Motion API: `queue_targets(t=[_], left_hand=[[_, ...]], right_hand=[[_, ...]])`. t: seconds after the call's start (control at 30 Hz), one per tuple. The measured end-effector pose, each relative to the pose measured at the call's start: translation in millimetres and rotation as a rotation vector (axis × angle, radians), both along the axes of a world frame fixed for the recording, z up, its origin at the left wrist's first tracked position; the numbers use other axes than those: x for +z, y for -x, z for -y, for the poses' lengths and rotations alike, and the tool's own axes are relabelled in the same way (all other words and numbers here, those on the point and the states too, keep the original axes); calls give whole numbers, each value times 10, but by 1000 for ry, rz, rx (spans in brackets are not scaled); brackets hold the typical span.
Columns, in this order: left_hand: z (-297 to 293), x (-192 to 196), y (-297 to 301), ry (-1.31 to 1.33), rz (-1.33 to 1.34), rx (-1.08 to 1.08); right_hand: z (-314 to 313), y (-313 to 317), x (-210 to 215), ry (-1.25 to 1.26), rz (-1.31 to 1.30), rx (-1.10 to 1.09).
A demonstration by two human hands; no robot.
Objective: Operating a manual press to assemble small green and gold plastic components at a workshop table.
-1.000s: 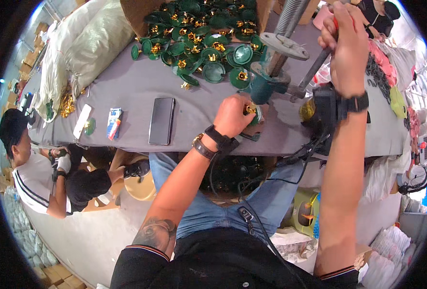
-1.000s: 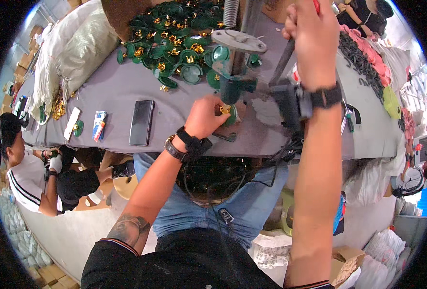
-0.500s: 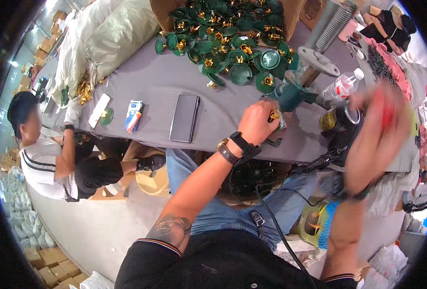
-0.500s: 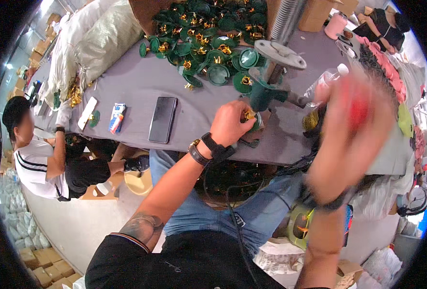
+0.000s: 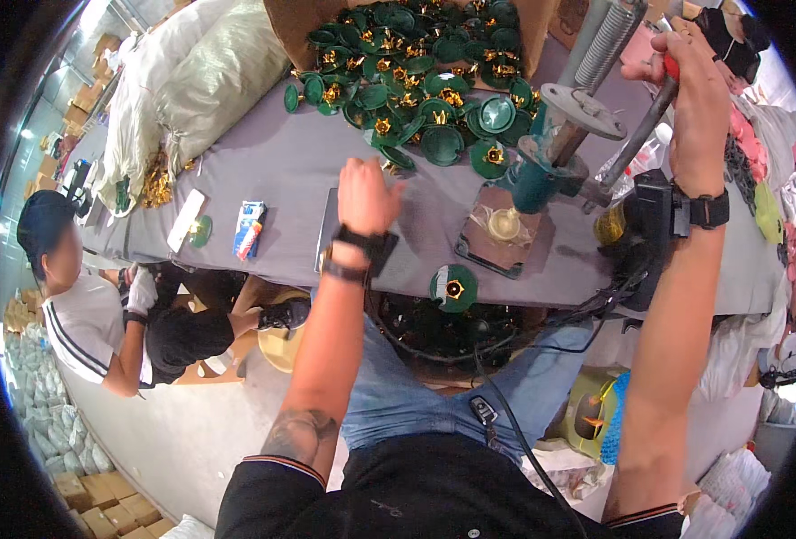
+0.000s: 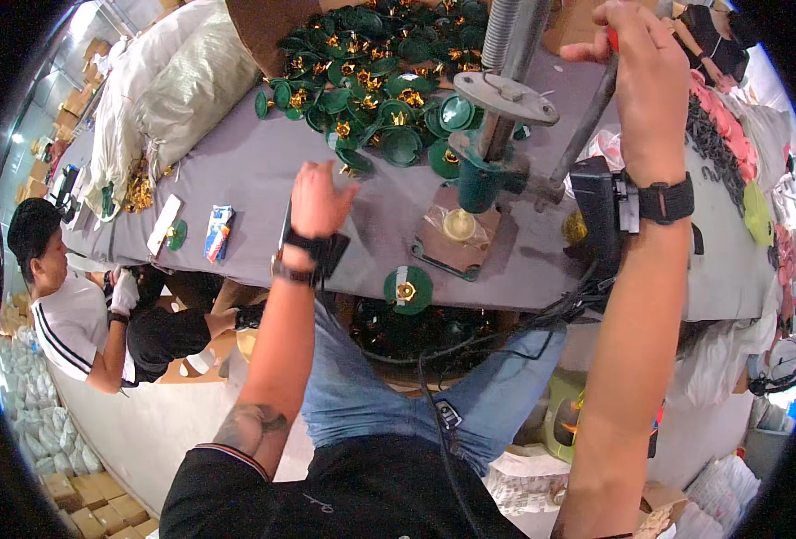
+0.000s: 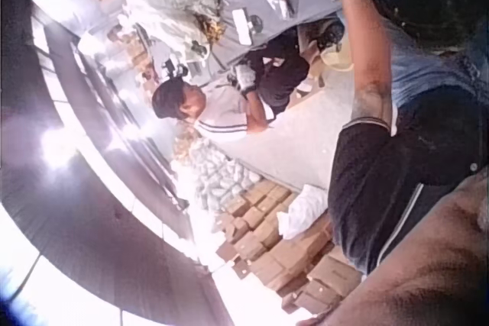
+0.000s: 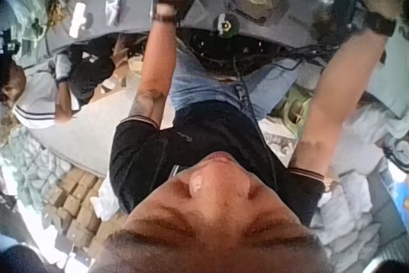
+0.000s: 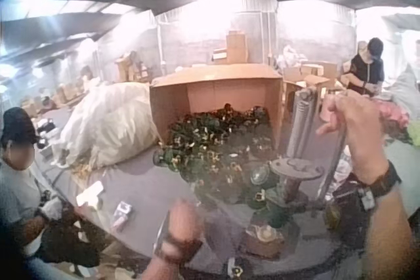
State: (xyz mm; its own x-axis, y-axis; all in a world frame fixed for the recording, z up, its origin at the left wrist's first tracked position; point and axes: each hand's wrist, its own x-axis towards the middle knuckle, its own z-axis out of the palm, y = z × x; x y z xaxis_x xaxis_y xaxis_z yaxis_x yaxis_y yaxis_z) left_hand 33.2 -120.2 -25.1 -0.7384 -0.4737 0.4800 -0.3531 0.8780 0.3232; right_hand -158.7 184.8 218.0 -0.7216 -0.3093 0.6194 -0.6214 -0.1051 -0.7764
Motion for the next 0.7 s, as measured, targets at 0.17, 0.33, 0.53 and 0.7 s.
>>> queue_targets(t=[0.17, 0.33, 0.53, 0.7], left_hand=[[278, -223, 378, -49, 101, 29], [-377, 374, -125, -268, -41, -179], [-786, 443, -281, -1240, -48, -513], [-812, 276, -279, -1388, -251, -490]], right_hand=[[48, -35, -17, 23, 86, -46], [121, -142, 18, 21, -49, -56], [108, -175, 56, 90, 36, -44], [178, -219, 88, 64, 69, -81]])
